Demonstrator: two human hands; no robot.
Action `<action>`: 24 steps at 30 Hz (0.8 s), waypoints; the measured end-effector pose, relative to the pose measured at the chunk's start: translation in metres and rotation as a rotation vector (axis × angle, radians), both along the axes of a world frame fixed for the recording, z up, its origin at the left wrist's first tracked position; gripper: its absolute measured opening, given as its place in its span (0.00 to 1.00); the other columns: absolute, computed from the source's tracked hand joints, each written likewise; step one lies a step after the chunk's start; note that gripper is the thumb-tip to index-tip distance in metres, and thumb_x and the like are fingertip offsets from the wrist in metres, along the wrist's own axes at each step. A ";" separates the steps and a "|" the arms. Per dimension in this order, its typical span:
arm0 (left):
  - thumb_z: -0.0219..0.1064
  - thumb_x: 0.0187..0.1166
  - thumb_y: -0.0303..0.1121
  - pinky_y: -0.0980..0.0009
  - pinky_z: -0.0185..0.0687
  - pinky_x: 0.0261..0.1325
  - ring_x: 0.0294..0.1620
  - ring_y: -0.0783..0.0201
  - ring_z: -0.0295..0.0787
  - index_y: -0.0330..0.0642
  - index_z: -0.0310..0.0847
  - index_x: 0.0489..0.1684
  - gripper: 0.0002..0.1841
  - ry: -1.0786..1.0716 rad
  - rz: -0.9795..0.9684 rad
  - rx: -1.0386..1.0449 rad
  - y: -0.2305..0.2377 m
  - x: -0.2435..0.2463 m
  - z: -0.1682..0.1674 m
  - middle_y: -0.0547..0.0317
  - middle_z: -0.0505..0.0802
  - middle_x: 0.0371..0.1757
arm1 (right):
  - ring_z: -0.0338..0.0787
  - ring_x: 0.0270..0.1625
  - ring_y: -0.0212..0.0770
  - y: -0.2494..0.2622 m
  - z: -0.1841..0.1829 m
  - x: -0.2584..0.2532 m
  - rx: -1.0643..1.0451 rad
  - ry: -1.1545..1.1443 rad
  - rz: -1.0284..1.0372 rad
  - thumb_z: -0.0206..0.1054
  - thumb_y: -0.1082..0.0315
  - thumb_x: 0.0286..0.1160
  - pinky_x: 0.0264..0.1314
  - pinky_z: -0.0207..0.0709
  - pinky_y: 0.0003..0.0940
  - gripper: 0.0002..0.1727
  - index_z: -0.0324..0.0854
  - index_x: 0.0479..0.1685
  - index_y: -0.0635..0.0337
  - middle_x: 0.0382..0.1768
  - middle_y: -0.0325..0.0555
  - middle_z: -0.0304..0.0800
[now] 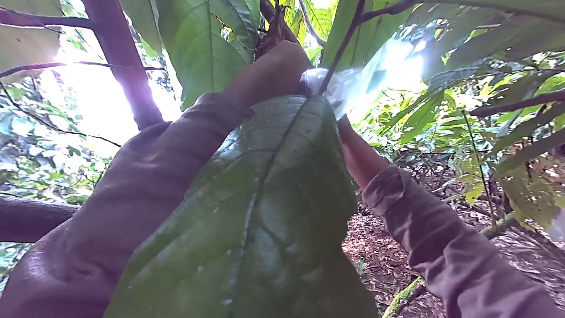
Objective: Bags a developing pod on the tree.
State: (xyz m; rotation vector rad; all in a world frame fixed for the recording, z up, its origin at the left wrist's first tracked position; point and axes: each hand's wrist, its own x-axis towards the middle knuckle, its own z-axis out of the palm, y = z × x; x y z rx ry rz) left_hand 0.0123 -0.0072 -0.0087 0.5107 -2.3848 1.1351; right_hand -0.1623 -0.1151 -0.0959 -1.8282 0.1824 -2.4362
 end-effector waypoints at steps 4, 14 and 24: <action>0.70 0.80 0.31 0.61 0.71 0.36 0.27 0.63 0.75 0.36 0.80 0.23 0.13 0.124 -0.014 0.066 -0.004 -0.006 0.000 0.56 0.80 0.25 | 0.70 0.13 0.27 -0.004 0.013 0.010 0.231 -0.115 0.381 0.63 0.73 0.82 0.13 0.65 0.22 0.03 0.78 0.38 0.59 0.19 0.37 0.78; 0.70 0.80 0.34 0.46 0.80 0.43 0.36 0.49 0.85 0.31 0.84 0.35 0.12 0.189 0.018 0.122 -0.007 -0.023 -0.001 0.44 0.87 0.36 | 0.63 0.16 0.23 0.124 -0.043 0.078 0.399 -0.259 0.156 0.54 0.68 0.89 0.20 0.63 0.15 0.06 0.70 0.40 0.53 0.21 0.31 0.63; 0.66 0.80 0.23 0.48 0.79 0.51 0.43 0.47 0.84 0.26 0.79 0.37 0.06 0.213 -0.037 0.155 0.001 -0.006 -0.006 0.39 0.85 0.42 | 0.66 0.18 0.20 0.142 -0.045 0.078 0.405 -0.289 0.336 0.51 0.67 0.92 0.20 0.65 0.12 0.07 0.70 0.41 0.50 0.24 0.29 0.68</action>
